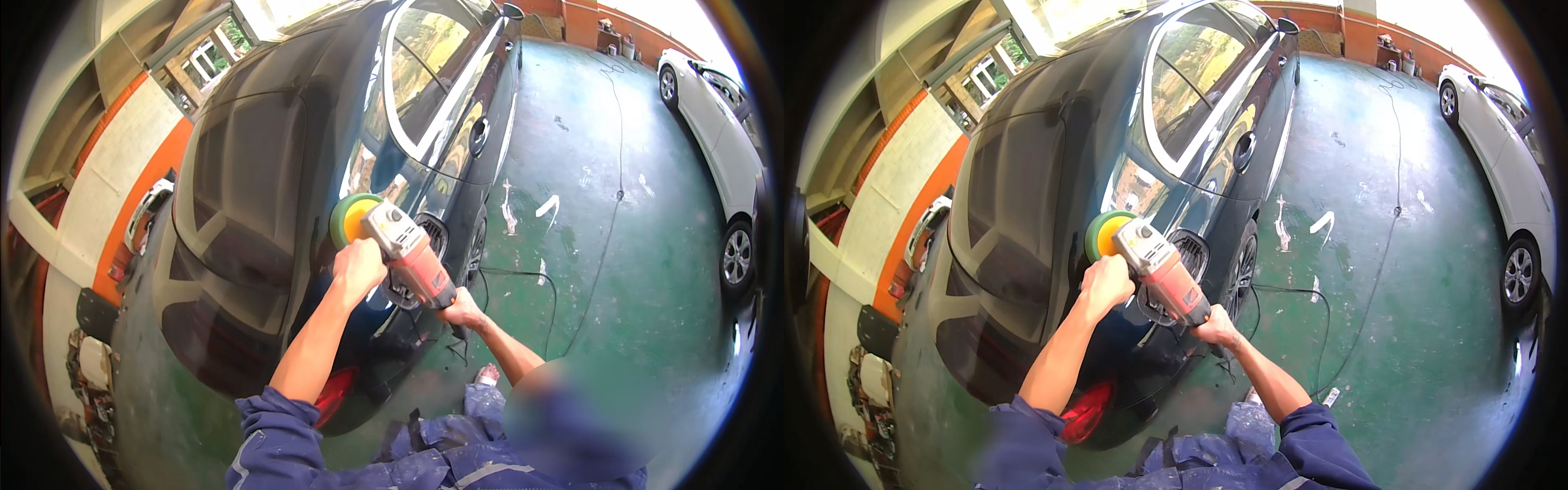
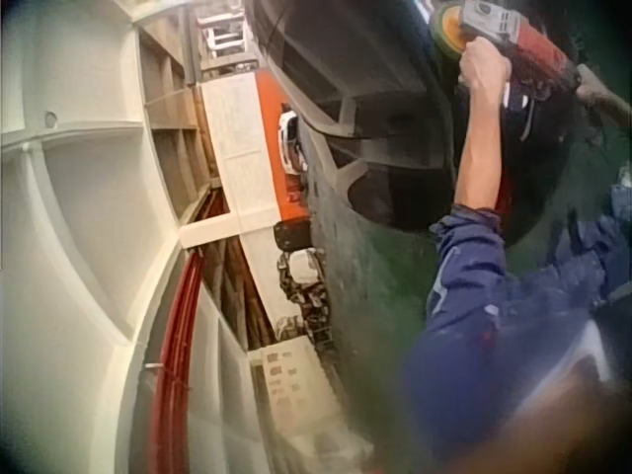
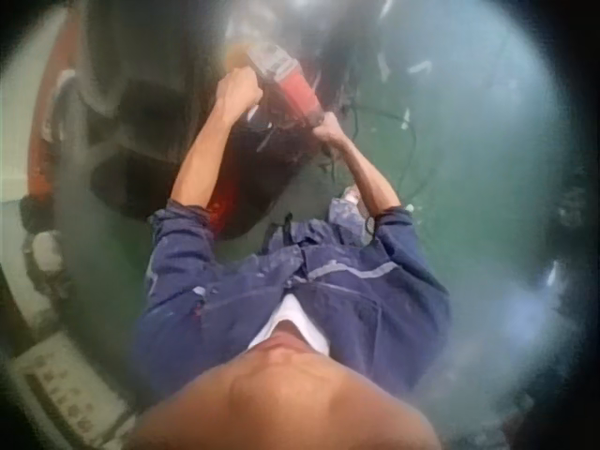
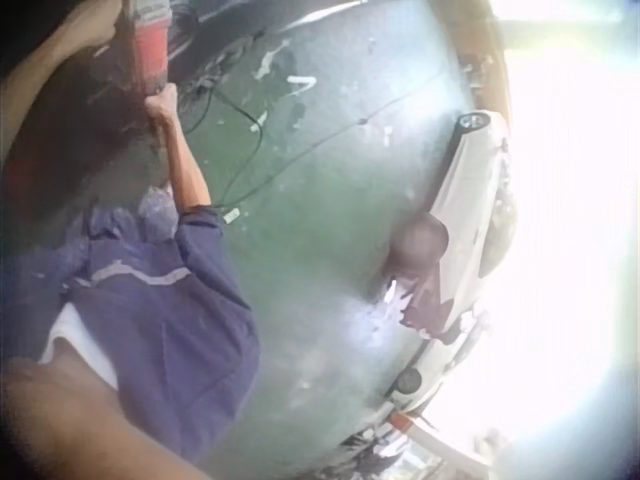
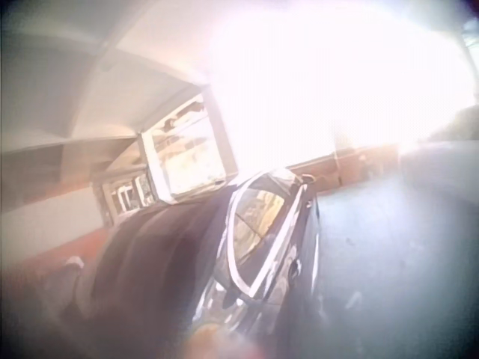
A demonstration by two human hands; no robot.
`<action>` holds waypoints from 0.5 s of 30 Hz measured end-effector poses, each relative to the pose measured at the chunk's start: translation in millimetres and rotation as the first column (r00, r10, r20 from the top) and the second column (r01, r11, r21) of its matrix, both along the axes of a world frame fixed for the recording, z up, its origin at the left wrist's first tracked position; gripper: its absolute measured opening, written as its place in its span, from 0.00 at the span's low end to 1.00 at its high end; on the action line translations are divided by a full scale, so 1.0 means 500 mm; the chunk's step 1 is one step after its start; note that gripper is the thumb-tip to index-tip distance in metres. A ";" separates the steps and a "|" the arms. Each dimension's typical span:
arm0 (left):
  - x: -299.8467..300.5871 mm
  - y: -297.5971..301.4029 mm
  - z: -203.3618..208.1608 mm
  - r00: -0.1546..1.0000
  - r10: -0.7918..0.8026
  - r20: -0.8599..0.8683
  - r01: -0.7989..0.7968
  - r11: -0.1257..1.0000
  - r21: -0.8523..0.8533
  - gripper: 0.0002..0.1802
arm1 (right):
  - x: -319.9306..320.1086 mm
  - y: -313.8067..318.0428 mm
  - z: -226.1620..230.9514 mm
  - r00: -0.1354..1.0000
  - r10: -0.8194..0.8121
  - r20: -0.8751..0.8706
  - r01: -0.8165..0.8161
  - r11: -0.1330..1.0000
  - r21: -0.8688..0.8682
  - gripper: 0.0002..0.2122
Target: The person uses a rotary polisher with a yellow pad to buff the rear trunk and bumper of a black sedan. They move the tool in circular motions across the paint surface, covering the area around the taillights and license plate.
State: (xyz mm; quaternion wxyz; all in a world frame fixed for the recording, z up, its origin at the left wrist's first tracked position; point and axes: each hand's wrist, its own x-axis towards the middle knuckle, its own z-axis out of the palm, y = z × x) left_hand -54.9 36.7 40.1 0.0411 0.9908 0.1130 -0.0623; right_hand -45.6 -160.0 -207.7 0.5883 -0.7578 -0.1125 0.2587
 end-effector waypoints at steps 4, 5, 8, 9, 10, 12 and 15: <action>0.120 -0.025 0.003 0.998 -0.053 0.032 0.052 0.999 0.016 0.15 | 0.100 -0.017 0.024 0.998 -0.014 -0.060 0.014 1.000 0.010 0.08; 0.146 -0.031 0.006 0.997 -0.062 0.038 0.061 0.998 0.022 0.15 | 0.119 -0.022 0.028 0.997 -0.027 -0.078 0.031 0.998 0.054 0.08; 0.216 -0.040 0.024 0.998 -0.060 0.019 0.059 0.996 0.063 0.16 | 0.176 -0.021 0.060 0.992 -0.030 -0.125 0.048 0.989 0.142 0.07; 0.242 -0.044 0.026 0.998 -0.060 0.019 0.059 0.996 0.072 0.16 | 0.193 -0.025 0.077 0.993 -0.039 -0.112 0.055 0.989 0.141 0.06; 0.261 -0.055 0.044 0.998 -0.056 0.015 0.054 0.995 0.088 0.16 | 0.215 -0.023 0.079 0.990 -0.059 -0.125 0.076 0.987 0.140 0.06; 0.304 -0.051 0.046 0.997 -0.068 0.037 0.064 0.993 0.102 0.15 | 0.253 -0.019 0.082 0.988 -0.081 -0.135 0.098 0.988 0.122 0.06; 0.330 -0.050 0.052 0.995 -0.081 0.065 0.072 0.988 0.134 0.14 | 0.280 -0.016 0.089 0.988 -0.105 -0.114 0.123 0.979 0.163 0.05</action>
